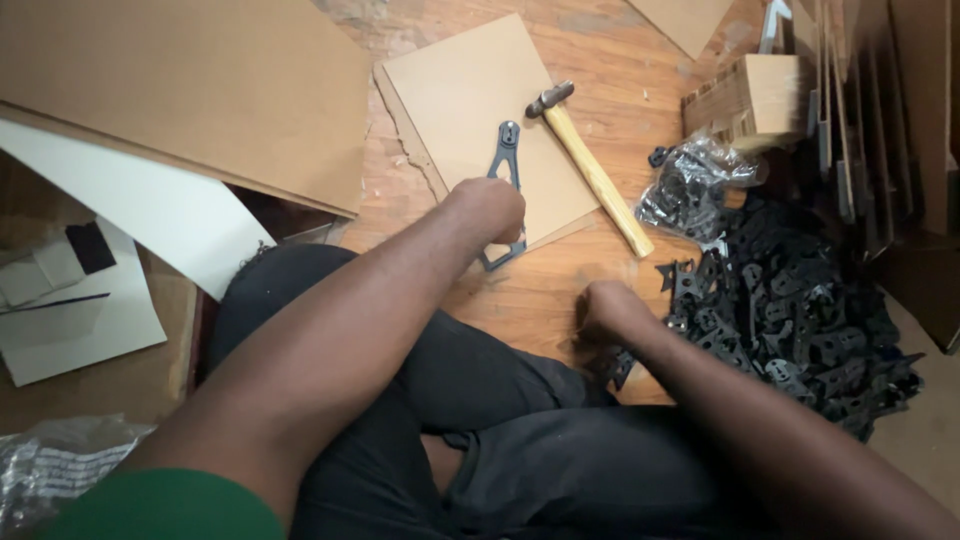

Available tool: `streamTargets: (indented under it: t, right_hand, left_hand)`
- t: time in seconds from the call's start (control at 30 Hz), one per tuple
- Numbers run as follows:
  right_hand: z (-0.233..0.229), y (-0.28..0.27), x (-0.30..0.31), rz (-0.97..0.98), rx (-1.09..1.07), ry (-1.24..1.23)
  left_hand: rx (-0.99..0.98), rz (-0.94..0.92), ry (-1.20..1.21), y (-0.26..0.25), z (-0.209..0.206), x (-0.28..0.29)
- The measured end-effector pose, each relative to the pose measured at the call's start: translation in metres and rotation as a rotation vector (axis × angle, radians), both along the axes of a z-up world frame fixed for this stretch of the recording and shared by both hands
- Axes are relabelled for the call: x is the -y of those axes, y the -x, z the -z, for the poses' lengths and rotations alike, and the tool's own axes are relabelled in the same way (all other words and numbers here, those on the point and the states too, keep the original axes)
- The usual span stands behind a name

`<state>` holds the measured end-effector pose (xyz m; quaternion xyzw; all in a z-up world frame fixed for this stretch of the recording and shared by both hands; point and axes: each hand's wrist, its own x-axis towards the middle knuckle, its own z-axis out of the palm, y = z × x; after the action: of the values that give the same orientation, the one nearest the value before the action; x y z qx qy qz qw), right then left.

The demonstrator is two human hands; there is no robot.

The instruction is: The person sits on the floor of a frame workshop and attaches black metal hanger brackets to sheets of cardboard backing. They position a bracket on a sheet, add small nails, and hammer the nails in, then set the finished sheet aside and start the next one.

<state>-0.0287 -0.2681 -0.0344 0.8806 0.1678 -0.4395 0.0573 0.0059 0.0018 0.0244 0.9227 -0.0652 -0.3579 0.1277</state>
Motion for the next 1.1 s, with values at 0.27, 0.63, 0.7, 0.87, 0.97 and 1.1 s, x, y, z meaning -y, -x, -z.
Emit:
streamTargets:
  t: [0.27, 0.63, 0.7, 0.87, 0.97, 1.1]
  right_hand:
    - [-0.058, -0.06, -0.055, 0.571, 0.009, -0.612]
    - [0.007, -0.148, -0.134, 1.095, -0.172, -1.2]
    - [0.013, -0.15, -0.141, 1.141, -0.149, -1.17]
    - [0.025, -0.158, -0.143, 1.011, -0.059, -1.132]
    - [0.018, -0.155, -0.151, 0.931, 0.02, -1.086]
    - [0.006, -0.151, -0.163, 0.876, 0.151, -0.97]
  left_hand:
    - [0.106, 0.044, 0.065, -0.003, 0.031, -0.001]
    - [0.125, 0.095, 0.107, -0.002, 0.037, -0.002]
    - [0.064, 0.087, 0.116, 0.001, 0.018, -0.004]
    - [0.087, 0.077, 0.125, 0.003, 0.02, -0.003]
    - [0.1, 0.083, 0.122, 0.005, 0.021, -0.001]
    - [0.096, 0.071, 0.093, 0.006, 0.032, 0.007]
